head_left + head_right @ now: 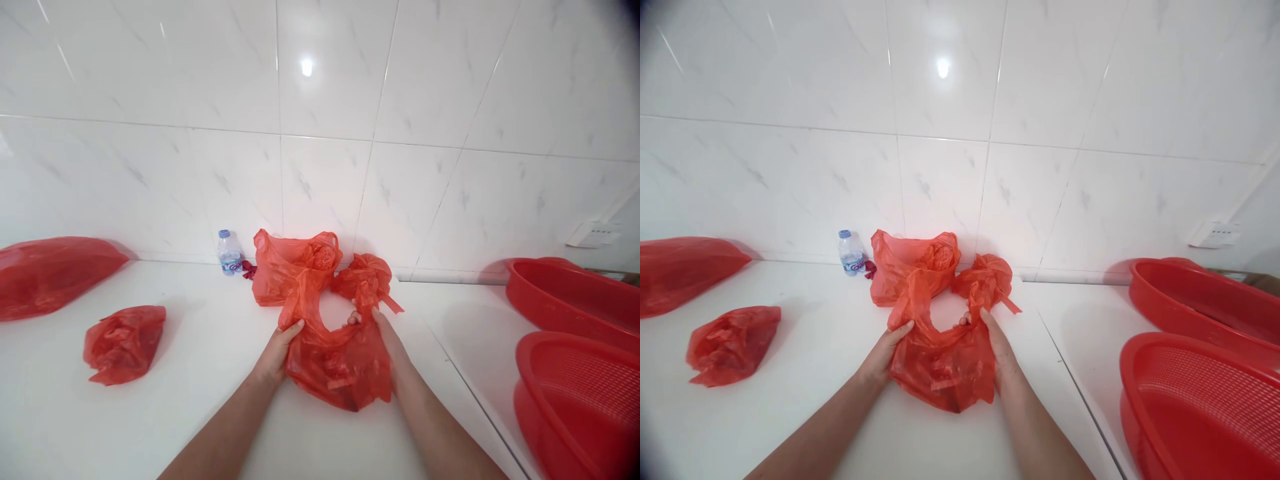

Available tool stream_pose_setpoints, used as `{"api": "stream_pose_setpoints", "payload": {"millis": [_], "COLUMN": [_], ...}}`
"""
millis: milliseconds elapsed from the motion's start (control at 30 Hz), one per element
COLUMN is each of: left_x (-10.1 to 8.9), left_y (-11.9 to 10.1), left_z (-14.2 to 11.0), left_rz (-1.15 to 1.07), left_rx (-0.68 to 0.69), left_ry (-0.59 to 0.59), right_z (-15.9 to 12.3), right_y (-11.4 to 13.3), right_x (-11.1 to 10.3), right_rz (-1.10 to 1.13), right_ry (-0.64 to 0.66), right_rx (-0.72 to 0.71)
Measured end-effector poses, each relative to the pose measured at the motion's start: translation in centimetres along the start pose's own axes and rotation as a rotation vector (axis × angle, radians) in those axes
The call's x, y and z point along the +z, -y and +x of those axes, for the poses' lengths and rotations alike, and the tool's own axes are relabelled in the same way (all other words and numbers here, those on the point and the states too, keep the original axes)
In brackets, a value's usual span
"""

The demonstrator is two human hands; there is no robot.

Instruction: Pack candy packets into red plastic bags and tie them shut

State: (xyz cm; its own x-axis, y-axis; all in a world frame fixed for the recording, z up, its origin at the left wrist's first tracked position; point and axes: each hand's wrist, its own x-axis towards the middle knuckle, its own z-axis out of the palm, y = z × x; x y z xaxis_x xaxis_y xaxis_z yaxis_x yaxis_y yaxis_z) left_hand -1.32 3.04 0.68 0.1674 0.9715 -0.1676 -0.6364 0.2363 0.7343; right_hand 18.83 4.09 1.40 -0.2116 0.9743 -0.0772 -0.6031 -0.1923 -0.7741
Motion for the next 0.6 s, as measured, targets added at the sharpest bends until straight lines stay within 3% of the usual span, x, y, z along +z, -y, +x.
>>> {"api": "stream_pose_setpoints", "payload": {"millis": [300, 467, 600], "left_x": [-0.1, -0.4, -0.5], "left_y": [0.6, 1.0, 1.3], "left_z": [0.5, 0.7, 0.8], "left_rz": [-0.015, 0.013, 0.021], "left_rx": [0.029, 0.030, 0.028], "left_ry": [0.028, 0.037, 0.033], "right_z": [0.0, 0.3, 0.5], "right_y": [-0.8, -0.8, -0.8], "right_x": [0.6, 1.7, 2.1], "right_rz": [0.037, -0.136, -0.136], "right_ry": [0.123, 0.240, 0.316], "right_rx": [0.114, 0.088, 0.132]}}
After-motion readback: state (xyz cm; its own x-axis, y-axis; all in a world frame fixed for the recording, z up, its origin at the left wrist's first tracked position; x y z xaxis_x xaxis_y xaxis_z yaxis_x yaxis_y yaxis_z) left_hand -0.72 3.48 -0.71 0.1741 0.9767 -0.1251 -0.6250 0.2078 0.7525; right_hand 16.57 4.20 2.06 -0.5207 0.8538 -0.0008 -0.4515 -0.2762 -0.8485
